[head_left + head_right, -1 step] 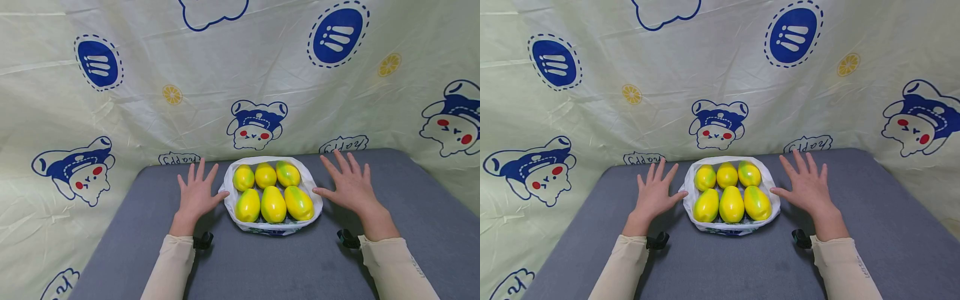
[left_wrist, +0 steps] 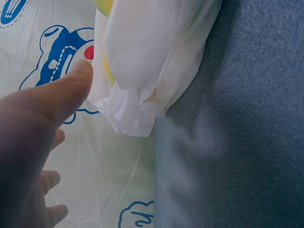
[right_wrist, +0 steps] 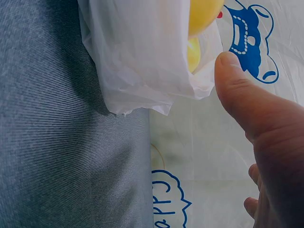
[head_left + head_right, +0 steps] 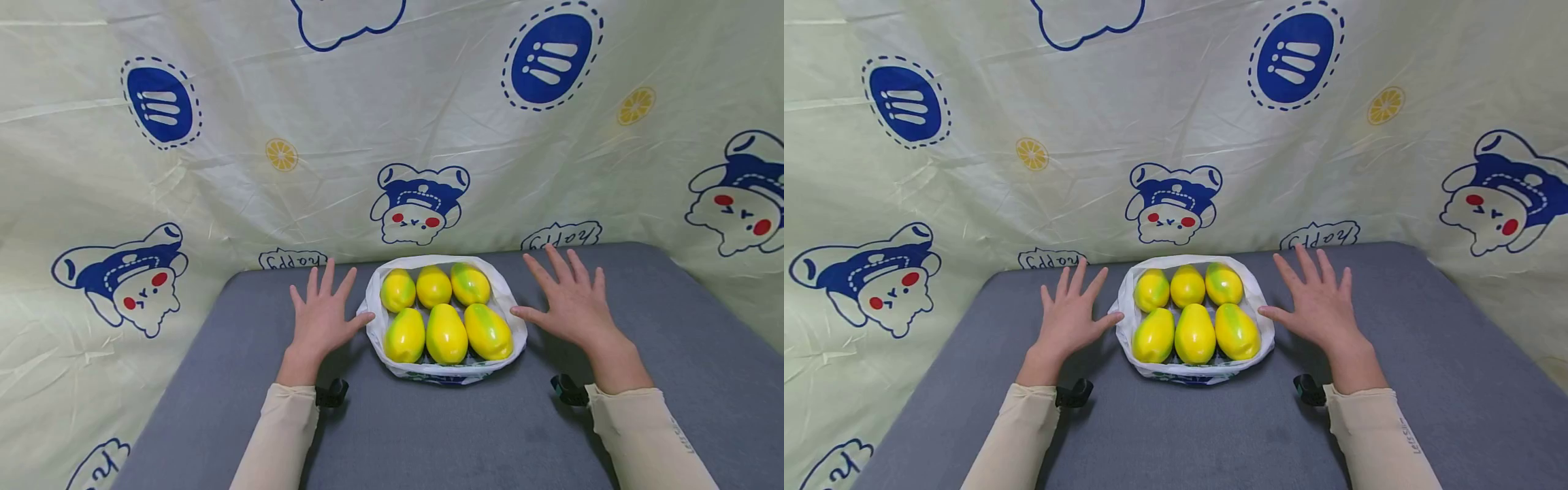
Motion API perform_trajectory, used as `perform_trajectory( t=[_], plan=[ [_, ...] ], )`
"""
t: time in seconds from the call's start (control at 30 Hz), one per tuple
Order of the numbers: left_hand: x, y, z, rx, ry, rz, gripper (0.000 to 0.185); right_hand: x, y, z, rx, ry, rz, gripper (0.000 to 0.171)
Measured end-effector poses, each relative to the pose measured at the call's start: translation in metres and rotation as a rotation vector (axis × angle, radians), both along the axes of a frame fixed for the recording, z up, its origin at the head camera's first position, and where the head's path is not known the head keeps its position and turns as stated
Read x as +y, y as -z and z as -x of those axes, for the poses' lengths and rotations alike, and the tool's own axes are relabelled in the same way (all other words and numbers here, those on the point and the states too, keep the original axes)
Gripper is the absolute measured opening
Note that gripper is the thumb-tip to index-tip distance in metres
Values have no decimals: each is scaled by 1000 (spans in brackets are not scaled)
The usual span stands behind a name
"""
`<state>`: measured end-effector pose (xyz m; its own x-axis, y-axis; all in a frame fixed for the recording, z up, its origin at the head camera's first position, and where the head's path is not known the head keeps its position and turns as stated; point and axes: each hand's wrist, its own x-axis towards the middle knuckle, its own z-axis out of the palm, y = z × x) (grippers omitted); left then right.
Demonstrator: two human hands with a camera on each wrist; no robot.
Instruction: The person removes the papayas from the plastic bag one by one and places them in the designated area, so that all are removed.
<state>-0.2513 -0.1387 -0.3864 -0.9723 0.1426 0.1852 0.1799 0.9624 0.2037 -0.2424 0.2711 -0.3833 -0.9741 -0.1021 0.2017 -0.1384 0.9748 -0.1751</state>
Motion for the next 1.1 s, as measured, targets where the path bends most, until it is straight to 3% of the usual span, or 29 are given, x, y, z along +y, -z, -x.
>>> perform_trajectory(
  t=[0.43, 0.63, 0.83, 1.1],
  plan=[
    [0, 1, 1, 31, -5, 4, 87, 1, -4, -2, 10, 0, 24, 103],
    [3, 0, 0, 23, -19, -52, 83, -2, -8, -4, -6, -6, 51, 96],
    [10, 0, -1, -11, -11, -195, 78, -6, -17, -7, -51, -50, 137, 89],
    [23, 11, 1, -41, -29, -509, 66, -16, -28, -14, -60, -159, 326, 71]
  ],
)
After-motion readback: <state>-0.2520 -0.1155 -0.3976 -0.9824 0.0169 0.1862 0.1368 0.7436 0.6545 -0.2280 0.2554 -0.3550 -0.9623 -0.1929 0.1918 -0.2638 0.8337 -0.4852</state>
